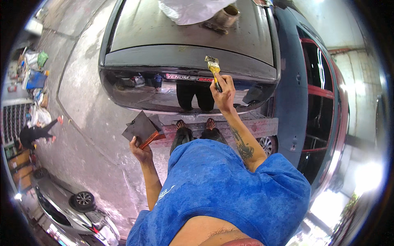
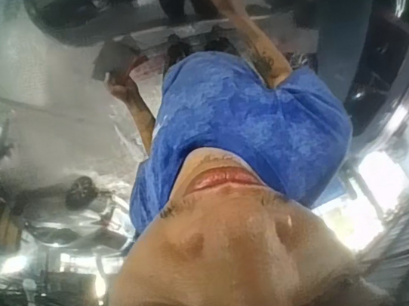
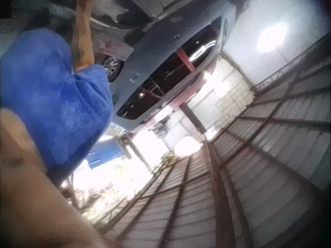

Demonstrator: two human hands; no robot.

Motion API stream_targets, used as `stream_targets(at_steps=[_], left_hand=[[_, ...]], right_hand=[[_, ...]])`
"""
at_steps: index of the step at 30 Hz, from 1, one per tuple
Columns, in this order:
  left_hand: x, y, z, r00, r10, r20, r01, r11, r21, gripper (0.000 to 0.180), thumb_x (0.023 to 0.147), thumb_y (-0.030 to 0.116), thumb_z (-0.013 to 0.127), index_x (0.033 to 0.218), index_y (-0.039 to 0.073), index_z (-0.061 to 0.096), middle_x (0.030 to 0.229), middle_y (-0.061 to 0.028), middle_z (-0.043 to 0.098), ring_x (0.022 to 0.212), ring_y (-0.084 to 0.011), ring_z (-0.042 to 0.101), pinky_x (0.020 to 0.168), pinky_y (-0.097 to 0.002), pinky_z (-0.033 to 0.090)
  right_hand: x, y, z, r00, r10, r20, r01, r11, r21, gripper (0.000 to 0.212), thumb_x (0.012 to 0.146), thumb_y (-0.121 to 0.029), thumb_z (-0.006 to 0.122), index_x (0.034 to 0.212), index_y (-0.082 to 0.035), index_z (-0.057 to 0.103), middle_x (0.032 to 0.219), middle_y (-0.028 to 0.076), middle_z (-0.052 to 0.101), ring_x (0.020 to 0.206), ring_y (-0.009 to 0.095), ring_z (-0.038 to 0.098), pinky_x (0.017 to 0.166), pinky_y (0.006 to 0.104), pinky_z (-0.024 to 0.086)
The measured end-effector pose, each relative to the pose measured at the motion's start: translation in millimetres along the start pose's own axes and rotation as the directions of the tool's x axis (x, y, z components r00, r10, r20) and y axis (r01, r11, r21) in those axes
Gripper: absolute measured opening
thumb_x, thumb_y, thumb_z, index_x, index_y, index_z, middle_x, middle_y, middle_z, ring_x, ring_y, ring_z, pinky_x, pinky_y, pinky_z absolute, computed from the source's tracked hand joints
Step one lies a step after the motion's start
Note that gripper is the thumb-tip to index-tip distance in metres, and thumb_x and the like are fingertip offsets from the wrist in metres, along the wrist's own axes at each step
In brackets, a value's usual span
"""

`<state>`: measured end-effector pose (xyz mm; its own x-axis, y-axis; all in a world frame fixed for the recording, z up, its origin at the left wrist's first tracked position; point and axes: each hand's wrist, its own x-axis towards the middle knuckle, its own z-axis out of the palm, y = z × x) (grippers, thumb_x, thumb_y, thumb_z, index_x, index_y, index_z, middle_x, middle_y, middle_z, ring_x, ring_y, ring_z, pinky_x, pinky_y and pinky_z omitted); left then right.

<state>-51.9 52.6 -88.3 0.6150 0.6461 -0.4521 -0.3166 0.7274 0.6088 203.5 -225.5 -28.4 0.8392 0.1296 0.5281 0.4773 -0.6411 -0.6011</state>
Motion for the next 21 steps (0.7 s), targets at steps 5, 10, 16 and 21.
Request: stream_targets(at_steps=[5, 10, 16, 21], left_hand=[[2.4, -5.7, 13.0, 0.999, -0.017, 0.034, 0.017, 1.0, 0.012, 0.02, 0.089, 0.018, 0.053, 0.098, 0.003, 0.063, 0.099, -0.0088, 0.068, 0.092, -0.0211, 0.066, 0.084, -0.0363, 0.054], [-0.8, -13.4, 25.7, 1.0, -0.028, 0.012, 0.028, 0.998, 0.05, 0.021, 0.089, 0.018, 0.053, 0.099, 0.002, 0.063, 0.1, -0.0099, 0.068, 0.092, -0.022, 0.066, 0.084, -0.0373, 0.054], [-27.3, -16.2, 44.9, 0.996, -0.013, 0.084, 0.008, 0.999, 0.049, 0.022, 0.091, 0.02, 0.052, 0.099, 0.002, 0.061, 0.1, -0.009, 0.066, 0.093, -0.02, 0.065, 0.084, -0.0357, 0.055], [-54.3, -22.9, 56.1, 0.998, 0.064, 0.018, -0.065, 0.992, 0.11, 0.025, 0.092, 0.021, 0.05, 0.103, 0.001, 0.06, 0.102, -0.0095, 0.066, 0.095, -0.0209, 0.064, 0.085, -0.0368, 0.054]], right_hand=[[-7.2, 7.9, -23.3, 0.996, 0.043, -0.072, -0.044, 0.999, -0.008, 0.031, 0.077, -0.005, 0.068, 0.108, 0.0, 0.066, 0.091, 0.014, 0.058, 0.081, 0.028, 0.059, 0.072, 0.0343, 0.049], [-3.7, 20.5, -41.6, 0.993, 0.05, -0.111, -0.051, 0.999, -0.005, 0.031, 0.078, -0.005, 0.068, 0.108, -0.001, 0.066, 0.092, 0.014, 0.058, 0.081, 0.028, 0.059, 0.072, 0.0344, 0.049], [11.8, 37.1, -55.2, 0.984, -0.015, -0.18, 0.015, 1.0, 0.001, 0.034, 0.075, -0.004, 0.069, 0.108, -0.002, 0.066, 0.089, 0.013, 0.055, 0.08, 0.028, 0.058, 0.07, 0.0354, 0.049], [15.0, 46.4, -58.5, 0.985, 0.009, -0.175, 0.008, 0.996, 0.094, 0.034, 0.074, -0.003, 0.069, 0.107, -0.002, 0.066, 0.089, 0.013, 0.055, 0.08, 0.029, 0.058, 0.07, 0.035, 0.05]])
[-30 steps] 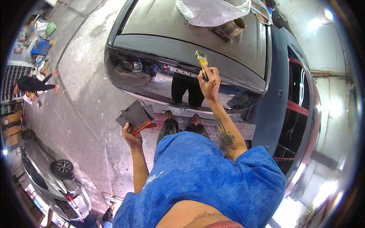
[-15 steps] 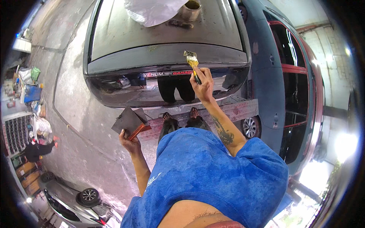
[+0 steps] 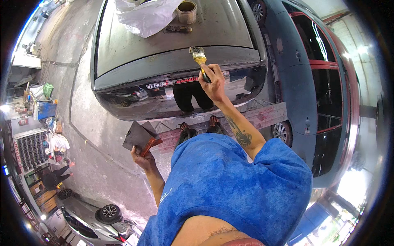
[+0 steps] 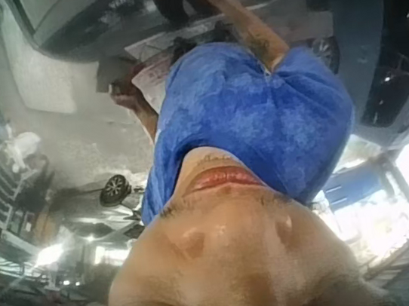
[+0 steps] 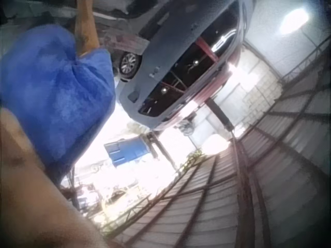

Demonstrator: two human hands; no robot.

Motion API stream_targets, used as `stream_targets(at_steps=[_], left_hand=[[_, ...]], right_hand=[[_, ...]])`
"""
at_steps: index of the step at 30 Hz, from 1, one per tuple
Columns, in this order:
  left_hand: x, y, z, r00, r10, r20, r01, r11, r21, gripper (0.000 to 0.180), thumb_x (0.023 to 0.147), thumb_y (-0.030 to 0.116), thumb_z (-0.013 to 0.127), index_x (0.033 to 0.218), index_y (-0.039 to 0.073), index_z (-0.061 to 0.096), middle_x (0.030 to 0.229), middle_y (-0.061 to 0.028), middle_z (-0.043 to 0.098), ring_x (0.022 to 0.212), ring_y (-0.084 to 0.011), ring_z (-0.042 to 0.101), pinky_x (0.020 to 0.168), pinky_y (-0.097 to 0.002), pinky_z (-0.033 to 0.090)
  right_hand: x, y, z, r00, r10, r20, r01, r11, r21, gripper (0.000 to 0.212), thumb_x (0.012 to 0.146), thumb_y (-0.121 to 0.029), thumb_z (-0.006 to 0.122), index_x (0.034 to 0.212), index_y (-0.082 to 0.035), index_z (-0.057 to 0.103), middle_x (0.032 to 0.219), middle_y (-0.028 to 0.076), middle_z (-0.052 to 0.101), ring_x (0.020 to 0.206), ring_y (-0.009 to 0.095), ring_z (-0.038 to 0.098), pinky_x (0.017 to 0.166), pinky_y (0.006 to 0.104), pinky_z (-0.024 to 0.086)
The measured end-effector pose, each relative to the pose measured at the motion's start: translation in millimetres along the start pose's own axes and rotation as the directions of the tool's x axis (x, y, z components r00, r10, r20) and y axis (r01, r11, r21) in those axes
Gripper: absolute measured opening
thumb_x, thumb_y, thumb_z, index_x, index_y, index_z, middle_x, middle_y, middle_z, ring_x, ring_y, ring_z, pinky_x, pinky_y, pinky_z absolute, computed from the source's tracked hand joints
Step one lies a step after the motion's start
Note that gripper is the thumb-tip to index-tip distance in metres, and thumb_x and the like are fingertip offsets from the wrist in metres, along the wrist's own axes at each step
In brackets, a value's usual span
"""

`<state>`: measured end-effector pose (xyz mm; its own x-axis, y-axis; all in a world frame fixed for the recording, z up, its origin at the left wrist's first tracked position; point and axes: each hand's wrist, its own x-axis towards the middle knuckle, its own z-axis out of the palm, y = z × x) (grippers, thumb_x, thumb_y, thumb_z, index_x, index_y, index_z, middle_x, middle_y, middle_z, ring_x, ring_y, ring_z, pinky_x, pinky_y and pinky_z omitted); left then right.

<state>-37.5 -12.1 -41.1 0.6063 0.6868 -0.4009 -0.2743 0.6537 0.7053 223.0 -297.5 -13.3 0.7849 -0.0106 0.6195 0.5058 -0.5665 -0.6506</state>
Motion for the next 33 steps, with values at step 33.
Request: stream_targets(at_steps=[33], left_hand=[[-56.4, -48.4, 73.2, 0.997, -0.073, 0.012, 0.07, 0.984, 0.165, 0.023, 0.088, 0.018, 0.053, 0.102, 0.001, 0.059, 0.102, -0.011, 0.067, 0.093, -0.0221, 0.066, 0.085, -0.0337, 0.053]], right_hand=[[-69.0, 127.7, -111.0, 0.995, 0.038, 0.089, -0.028, 0.993, -0.114, 0.039, 0.071, 0.002, 0.068, 0.11, -0.002, 0.066, 0.092, 0.014, 0.056, 0.081, 0.03, 0.058, 0.071, 0.0357, 0.05]])
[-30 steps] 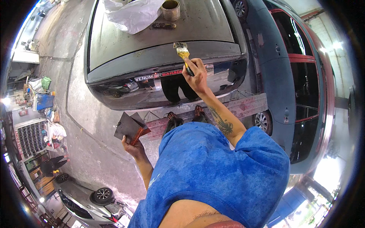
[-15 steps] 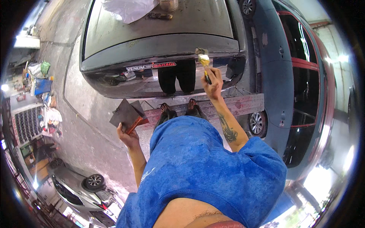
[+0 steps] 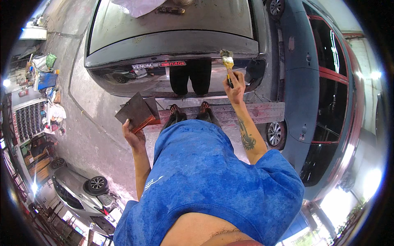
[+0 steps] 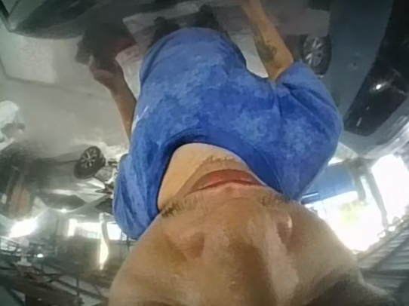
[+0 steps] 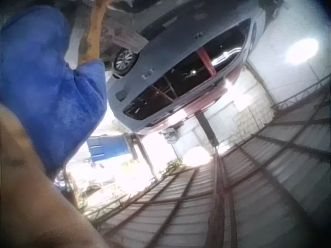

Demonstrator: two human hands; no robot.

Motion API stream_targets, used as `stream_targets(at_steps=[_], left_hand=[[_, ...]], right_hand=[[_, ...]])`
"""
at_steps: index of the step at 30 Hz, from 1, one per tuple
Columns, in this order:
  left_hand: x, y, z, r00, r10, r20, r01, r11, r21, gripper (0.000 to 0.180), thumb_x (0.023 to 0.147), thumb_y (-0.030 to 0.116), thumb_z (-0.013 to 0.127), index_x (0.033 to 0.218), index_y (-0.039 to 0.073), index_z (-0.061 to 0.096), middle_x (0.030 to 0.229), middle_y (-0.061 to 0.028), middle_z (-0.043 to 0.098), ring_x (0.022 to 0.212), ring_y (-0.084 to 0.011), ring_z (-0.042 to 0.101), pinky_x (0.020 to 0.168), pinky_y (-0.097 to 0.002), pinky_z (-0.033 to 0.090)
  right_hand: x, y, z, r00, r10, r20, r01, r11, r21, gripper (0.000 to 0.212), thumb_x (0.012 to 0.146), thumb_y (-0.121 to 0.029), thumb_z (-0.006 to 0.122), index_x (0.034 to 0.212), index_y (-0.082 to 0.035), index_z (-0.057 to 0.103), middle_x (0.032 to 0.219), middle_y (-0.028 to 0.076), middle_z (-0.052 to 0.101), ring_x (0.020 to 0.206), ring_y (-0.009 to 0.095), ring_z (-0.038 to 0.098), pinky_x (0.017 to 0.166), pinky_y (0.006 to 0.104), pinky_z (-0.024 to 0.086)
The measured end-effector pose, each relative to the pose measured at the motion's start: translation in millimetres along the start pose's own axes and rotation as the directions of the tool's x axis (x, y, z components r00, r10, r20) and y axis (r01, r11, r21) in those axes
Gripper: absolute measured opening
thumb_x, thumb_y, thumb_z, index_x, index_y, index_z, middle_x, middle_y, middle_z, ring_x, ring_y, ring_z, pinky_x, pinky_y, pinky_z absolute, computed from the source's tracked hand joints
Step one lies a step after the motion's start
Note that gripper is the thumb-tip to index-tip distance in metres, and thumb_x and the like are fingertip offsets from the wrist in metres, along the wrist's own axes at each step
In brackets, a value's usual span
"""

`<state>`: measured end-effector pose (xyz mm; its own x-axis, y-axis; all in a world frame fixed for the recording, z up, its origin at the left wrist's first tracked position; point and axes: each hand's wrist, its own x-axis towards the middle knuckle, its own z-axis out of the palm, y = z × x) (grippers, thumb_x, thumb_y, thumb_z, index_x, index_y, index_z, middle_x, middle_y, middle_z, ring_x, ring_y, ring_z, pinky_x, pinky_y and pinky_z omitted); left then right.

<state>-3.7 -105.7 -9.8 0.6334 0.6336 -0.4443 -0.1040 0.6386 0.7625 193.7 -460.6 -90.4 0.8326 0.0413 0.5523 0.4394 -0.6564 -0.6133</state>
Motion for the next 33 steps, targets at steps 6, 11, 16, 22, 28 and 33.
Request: stream_targets(at_steps=[6, 11, 16, 22, 28, 33], left_hand=[[-7.3, -4.8, 4.2, 1.0, 0.011, -0.024, -0.01, 1.0, 0.019, 0.022, 0.088, 0.018, 0.053, 0.1, 0.001, 0.06, 0.102, -0.0114, 0.067, 0.094, -0.0221, 0.066, 0.084, -0.0339, 0.053], [-10.8, -7.2, 2.3, 1.0, 0.007, -0.027, -0.007, 1.0, -0.003, 0.023, 0.088, 0.018, 0.052, 0.1, 0.0, 0.061, 0.101, -0.012, 0.067, 0.094, -0.0225, 0.066, 0.085, -0.0345, 0.054], [-11.9, -11.2, -3.0, 1.0, 0.01, 0.004, -0.009, 0.999, -0.042, 0.024, 0.089, 0.018, 0.052, 0.101, 0.0, 0.061, 0.1, -0.0123, 0.068, 0.093, -0.0226, 0.066, 0.085, -0.0349, 0.054], [-10.1, -14.4, -5.4, 0.999, 0.019, -0.049, -0.019, 1.0, -0.005, 0.024, 0.089, 0.02, 0.053, 0.101, 0.0, 0.061, 0.102, -0.0121, 0.067, 0.092, -0.0232, 0.066, 0.083, -0.0356, 0.054], [-12.5, -11.0, 0.5, 0.998, 0.015, -0.055, -0.016, 1.0, -0.017, 0.021, 0.089, 0.017, 0.053, 0.099, 0.001, 0.061, 0.1, -0.011, 0.068, 0.092, -0.0214, 0.066, 0.084, -0.0327, 0.053], [-12.7, -10.2, 1.6, 1.0, 0.002, -0.025, -0.003, 1.0, -0.014, 0.022, 0.089, 0.019, 0.053, 0.1, 0.002, 0.061, 0.101, -0.0102, 0.068, 0.092, -0.0216, 0.066, 0.083, -0.0343, 0.053]], right_hand=[[-2.5, -1.6, 14.3, 0.998, 0.028, 0.059, -0.032, 0.997, 0.072, 0.036, 0.073, 0.001, 0.068, 0.109, -0.003, 0.066, 0.093, 0.014, 0.057, 0.082, 0.03, 0.059, 0.073, 0.0362, 0.05], [4.1, 9.8, 5.9, 0.998, 0.036, 0.053, -0.036, 0.999, -0.002, 0.035, 0.073, 0.001, 0.068, 0.107, -0.002, 0.067, 0.094, 0.015, 0.058, 0.083, 0.03, 0.059, 0.074, 0.0362, 0.05], [10.2, 18.6, -3.6, 0.997, 0.073, -0.013, -0.073, 0.996, -0.049, 0.035, 0.071, 0.001, 0.068, 0.106, -0.001, 0.067, 0.091, 0.014, 0.058, 0.082, 0.03, 0.059, 0.073, 0.0358, 0.05], [4.9, 0.6, 20.9, 0.999, -0.023, 0.048, 0.022, 0.999, 0.035, 0.036, 0.071, 0.001, 0.069, 0.107, -0.004, 0.067, 0.09, 0.013, 0.057, 0.078, 0.028, 0.059, 0.07, 0.0347, 0.05], [2.3, -4.1, 28.7, 0.999, -0.033, 0.033, 0.03, 0.996, 0.08, 0.037, 0.071, 0.003, 0.068, 0.107, -0.004, 0.068, 0.091, 0.013, 0.058, 0.076, 0.028, 0.059, 0.068, 0.0335, 0.05], [6.1, 16.4, 4.1, 0.999, 0.008, 0.046, -0.007, 1.0, -0.021, 0.035, 0.071, 0.003, 0.067, 0.106, -0.001, 0.067, 0.092, 0.014, 0.058, 0.082, 0.029, 0.06, 0.072, 0.035, 0.05]])
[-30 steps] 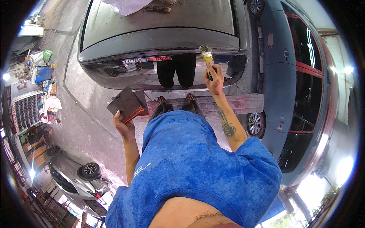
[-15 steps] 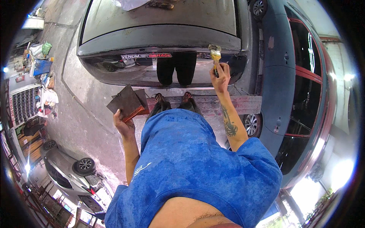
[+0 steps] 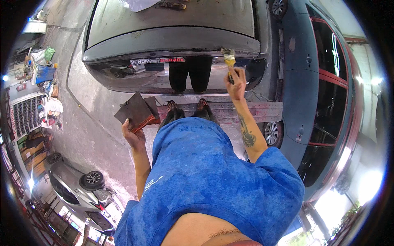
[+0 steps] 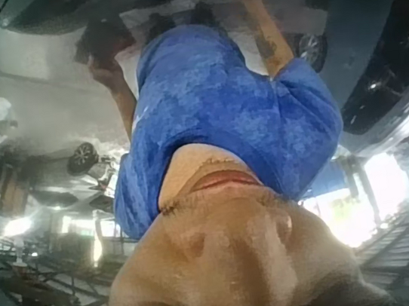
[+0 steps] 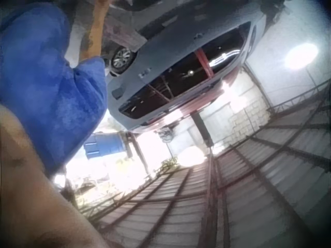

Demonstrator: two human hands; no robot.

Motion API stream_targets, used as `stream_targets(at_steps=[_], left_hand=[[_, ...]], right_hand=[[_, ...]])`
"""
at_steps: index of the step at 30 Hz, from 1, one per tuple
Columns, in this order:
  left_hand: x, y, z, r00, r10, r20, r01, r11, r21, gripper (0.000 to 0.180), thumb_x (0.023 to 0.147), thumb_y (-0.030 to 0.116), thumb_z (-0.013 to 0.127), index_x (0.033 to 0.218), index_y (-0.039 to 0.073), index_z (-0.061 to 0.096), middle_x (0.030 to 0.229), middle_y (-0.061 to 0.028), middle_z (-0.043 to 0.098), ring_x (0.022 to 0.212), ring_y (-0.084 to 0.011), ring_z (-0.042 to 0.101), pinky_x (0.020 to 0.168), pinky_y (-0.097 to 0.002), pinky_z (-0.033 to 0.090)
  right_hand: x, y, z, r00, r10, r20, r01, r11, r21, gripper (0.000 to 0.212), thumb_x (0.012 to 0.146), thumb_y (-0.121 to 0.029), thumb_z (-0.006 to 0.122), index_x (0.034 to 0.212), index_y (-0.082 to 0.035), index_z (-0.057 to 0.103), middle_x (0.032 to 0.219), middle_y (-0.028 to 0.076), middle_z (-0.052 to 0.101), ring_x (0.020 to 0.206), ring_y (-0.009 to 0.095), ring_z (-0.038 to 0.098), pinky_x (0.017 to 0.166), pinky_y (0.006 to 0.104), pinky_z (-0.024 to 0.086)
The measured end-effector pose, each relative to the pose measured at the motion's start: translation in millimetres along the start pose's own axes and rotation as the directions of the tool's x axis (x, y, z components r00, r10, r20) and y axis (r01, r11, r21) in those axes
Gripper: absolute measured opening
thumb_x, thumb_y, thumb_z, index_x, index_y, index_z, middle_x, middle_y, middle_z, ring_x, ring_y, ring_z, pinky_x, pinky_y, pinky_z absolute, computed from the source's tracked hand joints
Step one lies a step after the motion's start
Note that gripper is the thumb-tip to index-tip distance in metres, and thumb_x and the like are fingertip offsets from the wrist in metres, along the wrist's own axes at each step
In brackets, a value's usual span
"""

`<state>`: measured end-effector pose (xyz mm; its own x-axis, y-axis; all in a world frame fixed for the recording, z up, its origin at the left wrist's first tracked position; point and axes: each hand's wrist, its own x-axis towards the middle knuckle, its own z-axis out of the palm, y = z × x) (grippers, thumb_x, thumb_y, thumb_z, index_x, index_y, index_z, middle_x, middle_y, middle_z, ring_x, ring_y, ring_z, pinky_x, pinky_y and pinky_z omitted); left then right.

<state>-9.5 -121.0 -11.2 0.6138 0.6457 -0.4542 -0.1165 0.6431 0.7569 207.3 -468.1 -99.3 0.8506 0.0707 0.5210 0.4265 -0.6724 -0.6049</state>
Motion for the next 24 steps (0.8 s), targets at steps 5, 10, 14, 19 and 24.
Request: stream_targets(at_steps=[5, 10, 14, 19, 24], left_hand=[[2.5, -2.5, -1.1, 1.0, 0.001, 0.005, -0.001, 1.0, 0.008, 0.022, 0.089, 0.02, 0.053, 0.1, 0.002, 0.061, 0.101, -0.0095, 0.068, 0.092, -0.0218, 0.066, 0.084, -0.0353, 0.053], [4.4, -2.0, 0.8, 1.0, 0.012, 0.025, -0.012, 1.0, 0.015, 0.022, 0.089, 0.02, 0.053, 0.1, 0.002, 0.062, 0.102, -0.0095, 0.068, 0.092, -0.0217, 0.066, 0.084, -0.0356, 0.053], [3.0, 0.1, 2.3, 1.0, -0.01, 0.02, 0.01, 1.0, 0.009, 0.023, 0.089, 0.019, 0.053, 0.101, 0.001, 0.061, 0.102, -0.0106, 0.068, 0.093, -0.0218, 0.066, 0.085, -0.0352, 0.053], [0.8, 0.7, 2.8, 0.999, 0.012, 0.033, -0.013, 1.0, 0.025, 0.022, 0.09, 0.02, 0.053, 0.099, 0.002, 0.062, 0.1, -0.0097, 0.068, 0.091, -0.0211, 0.066, 0.083, -0.0342, 0.053], [2.1, -0.1, 4.2, 1.0, -0.002, 0.015, 0.001, 1.0, 0.024, 0.022, 0.09, 0.02, 0.054, 0.1, 0.002, 0.062, 0.099, -0.009, 0.068, 0.09, -0.0207, 0.066, 0.082, -0.0336, 0.053]], right_hand=[[1.5, 4.7, -8.2, 0.997, -0.022, -0.07, 0.021, 0.999, -0.024, 0.036, 0.073, 0.002, 0.067, 0.108, -0.002, 0.066, 0.089, 0.015, 0.056, 0.08, 0.03, 0.057, 0.07, 0.036, 0.049], [-4.0, -20.0, 12.2, 0.999, 0.037, 0.022, -0.038, 0.997, 0.063, 0.035, 0.071, 0.001, 0.068, 0.105, -0.002, 0.067, 0.091, 0.015, 0.058, 0.083, 0.03, 0.059, 0.075, 0.0359, 0.05], [-6.4, -29.6, 19.8, 0.998, 0.004, 0.063, -0.011, 0.994, 0.111, 0.035, 0.072, 0.001, 0.068, 0.107, -0.002, 0.067, 0.094, 0.013, 0.057, 0.082, 0.03, 0.059, 0.075, 0.0358, 0.05], [-4.9, -19.6, 10.3, 0.998, 0.058, 0.016, -0.059, 0.993, 0.098, 0.033, 0.073, 0.001, 0.068, 0.106, -0.002, 0.067, 0.094, 0.014, 0.058, 0.083, 0.029, 0.06, 0.074, 0.0352, 0.05], [-3.6, -12.2, -0.3, 1.0, 0.026, 0.01, -0.027, 0.999, 0.045, 0.034, 0.072, 0.002, 0.068, 0.106, -0.001, 0.066, 0.093, 0.014, 0.058, 0.082, 0.029, 0.06, 0.073, 0.0352, 0.05]])
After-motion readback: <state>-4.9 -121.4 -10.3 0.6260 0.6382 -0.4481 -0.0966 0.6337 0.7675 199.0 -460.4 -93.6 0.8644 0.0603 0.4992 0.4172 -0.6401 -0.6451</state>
